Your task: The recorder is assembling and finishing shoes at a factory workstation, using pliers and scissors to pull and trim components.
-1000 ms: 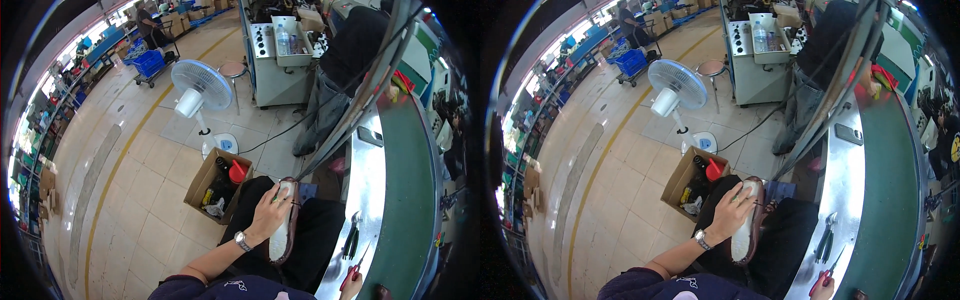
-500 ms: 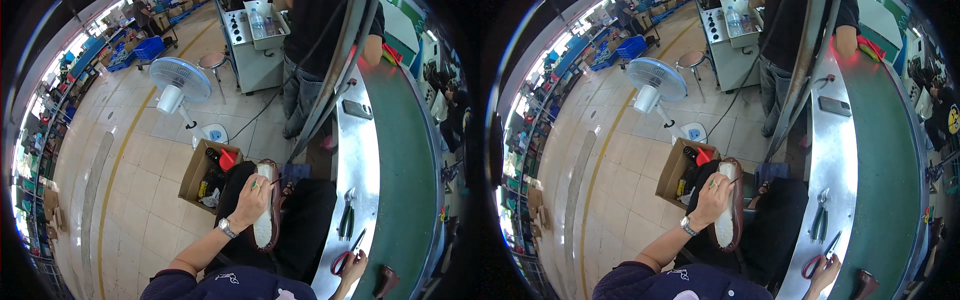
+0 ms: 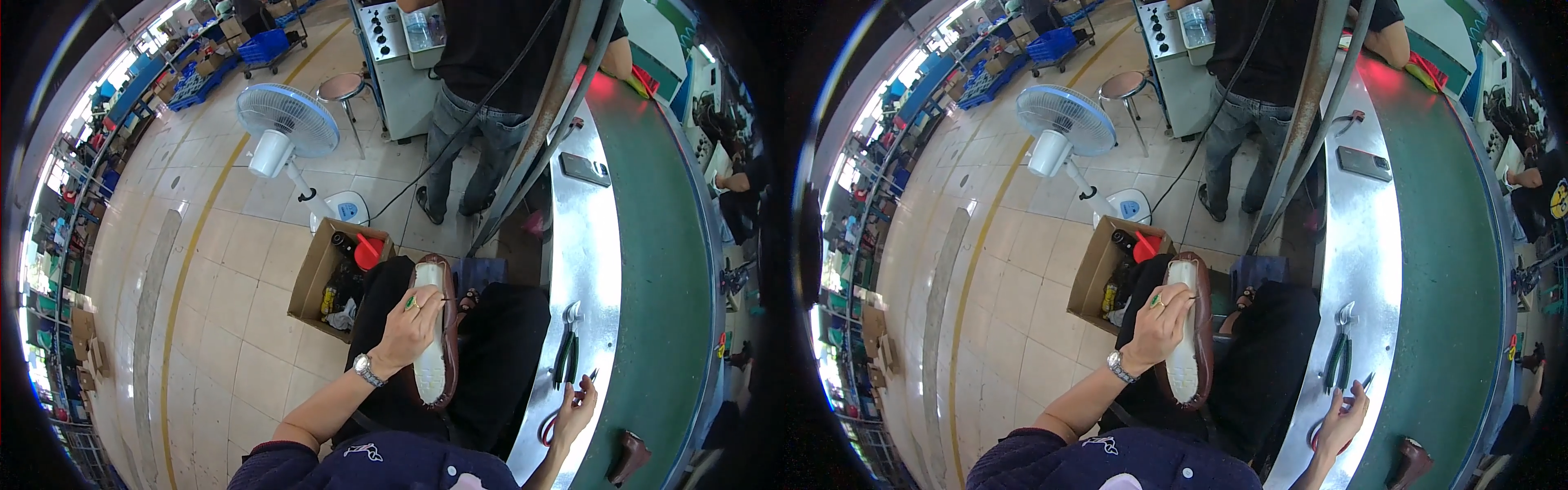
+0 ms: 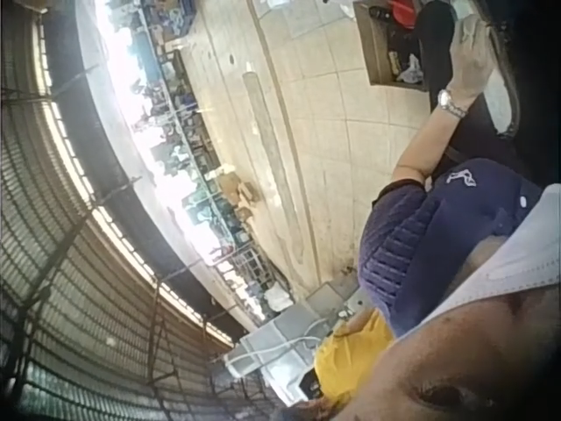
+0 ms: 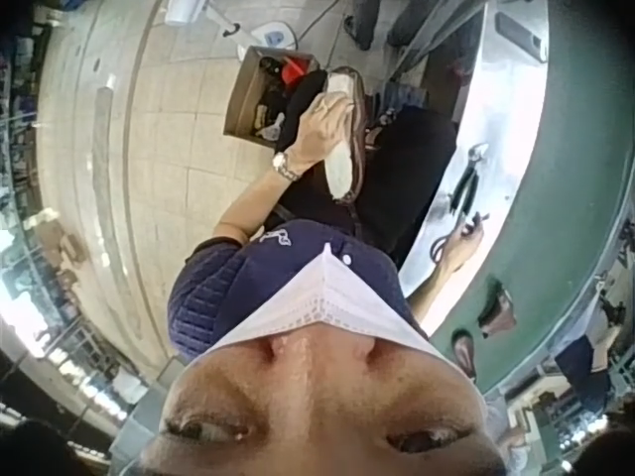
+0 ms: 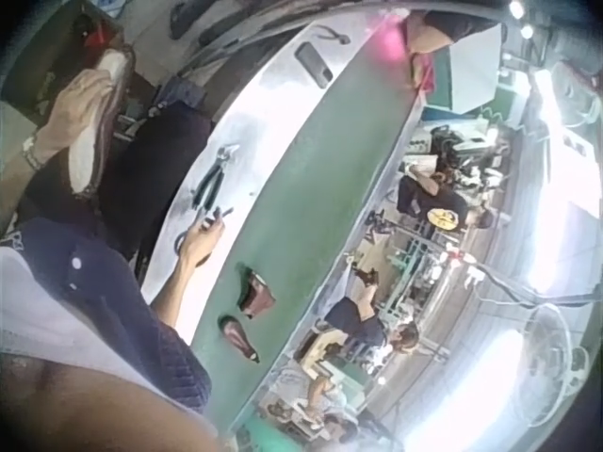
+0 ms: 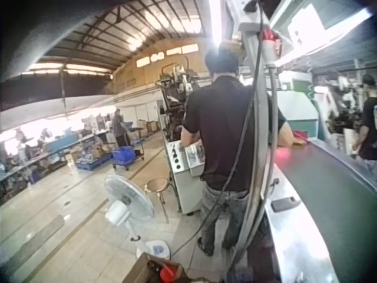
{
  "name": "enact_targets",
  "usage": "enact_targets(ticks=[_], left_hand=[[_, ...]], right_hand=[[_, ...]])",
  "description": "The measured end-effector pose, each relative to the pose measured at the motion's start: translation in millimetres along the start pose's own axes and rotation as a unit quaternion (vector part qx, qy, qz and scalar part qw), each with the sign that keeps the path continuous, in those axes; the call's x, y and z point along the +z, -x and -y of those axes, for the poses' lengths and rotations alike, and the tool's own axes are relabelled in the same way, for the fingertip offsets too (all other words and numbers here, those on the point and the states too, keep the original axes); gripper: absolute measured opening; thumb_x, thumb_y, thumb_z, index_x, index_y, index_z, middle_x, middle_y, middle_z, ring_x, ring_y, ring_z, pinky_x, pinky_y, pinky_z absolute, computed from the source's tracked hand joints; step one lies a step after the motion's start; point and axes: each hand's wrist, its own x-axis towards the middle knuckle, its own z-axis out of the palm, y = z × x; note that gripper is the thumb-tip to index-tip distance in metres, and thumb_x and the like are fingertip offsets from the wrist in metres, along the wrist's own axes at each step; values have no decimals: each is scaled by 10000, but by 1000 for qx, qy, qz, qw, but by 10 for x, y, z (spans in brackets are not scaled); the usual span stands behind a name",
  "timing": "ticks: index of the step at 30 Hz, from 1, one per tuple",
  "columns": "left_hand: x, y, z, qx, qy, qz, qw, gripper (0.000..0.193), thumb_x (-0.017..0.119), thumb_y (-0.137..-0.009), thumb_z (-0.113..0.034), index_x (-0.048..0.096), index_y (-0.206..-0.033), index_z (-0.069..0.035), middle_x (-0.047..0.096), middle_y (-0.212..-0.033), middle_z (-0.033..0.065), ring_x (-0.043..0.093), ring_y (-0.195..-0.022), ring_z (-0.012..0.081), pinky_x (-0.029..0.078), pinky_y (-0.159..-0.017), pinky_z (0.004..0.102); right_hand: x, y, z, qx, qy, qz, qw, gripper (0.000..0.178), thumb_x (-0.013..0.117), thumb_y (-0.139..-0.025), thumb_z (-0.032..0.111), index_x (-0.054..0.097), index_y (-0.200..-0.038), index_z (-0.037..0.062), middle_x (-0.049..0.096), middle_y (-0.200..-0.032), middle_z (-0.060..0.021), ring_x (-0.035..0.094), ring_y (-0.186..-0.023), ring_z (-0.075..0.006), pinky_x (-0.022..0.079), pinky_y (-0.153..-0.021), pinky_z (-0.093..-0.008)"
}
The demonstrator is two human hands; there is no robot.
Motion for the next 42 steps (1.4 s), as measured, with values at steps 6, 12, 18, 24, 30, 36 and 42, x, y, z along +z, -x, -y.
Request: enact_targets(ticks=[6, 12, 18, 24, 30, 36, 42], left_hand=[[-8, 33, 33, -9, 37, -21, 999, 223, 666, -788, 41, 617, -1005, 41, 625, -1020, 146, 619, -884, 306, 517, -762, 349], [-505, -235, -110, -22, 39, -261, 964, 166, 598, -813, 53, 641, -971, 19, 661, -978, 147, 645, -893, 323, 536, -804, 390], [-1056, -216, 352, -107, -157, -283, 940, 175, 623, -881, 5, 715, -1029, -9, 650, -1056, 130, 609, -945, 271, 498, -815, 366], [-1185, 344, 1050, -186, -155, -260, 935, 218, 599, -919, -9, 714, -1100, -48, 619, -1102, 144, 595, -967, 259, 499, -815, 341], [-986, 1123, 1958, -302, -235, -134, 914, 359, 581, -944, -111, 580, -1294, -31, 487, -1357, 245, 533, -1174, 359, 453, -963, 387], [-714, 532, 1178, -270, -50, -78, 958, 355, 609, -918, -112, 593, -1258, -12, 486, -1388, 228, 485, -1267, 368, 380, -1058, 414], [-925, -536, -293, -101, 312, 9, 945, 220, 652, -781, 18, 697, -996, 0, 580, -1268, 212, 546, -1203, 345, 416, -1018, 408]], right_hand=[[2, 33, 129, 11, -3, 17, 1000, 347, 641, -888, 60, 570, -1214, -37, 596, -1060, -131, 582, -799, -175, 470, -647, -280], [-29, 23, 271, 10, -2, 48, 999, 330, 627, -900, 68, 567, -1210, -29, 597, -1103, -133, 606, -844, -179, 502, -682, -299], [57, -32, 233, -1, -1, 52, 999, 305, 616, -931, 118, 582, -1212, 4, 608, -1108, -110, 609, -850, -175, 503, -689, -302], [91, 6, 190, -9, 10, 69, 997, 301, 633, -926, 131, 606, -1205, 20, 629, -1111, -116, 634, -875, -180, 504, -677, -300], [114, -46, 413, -8, -27, 74, 997, 306, 635, -922, 127, 605, -1210, 26, 627, -1108, -119, 639, -889, -185, 509, -692, -306], [112, -99, 501, -43, 11, 48, 998, 272, 677, -868, 82, 623, -1127, 17, 628, -1038, -147, 641, -813, -226, 518, -686, -348], [213, -250, 641, -82, -17, 15, 996, 243, 682, -836, 110, 633, -1061, 31, 622, -995, -152, 618, -835, -326, 490, -777, -415]])
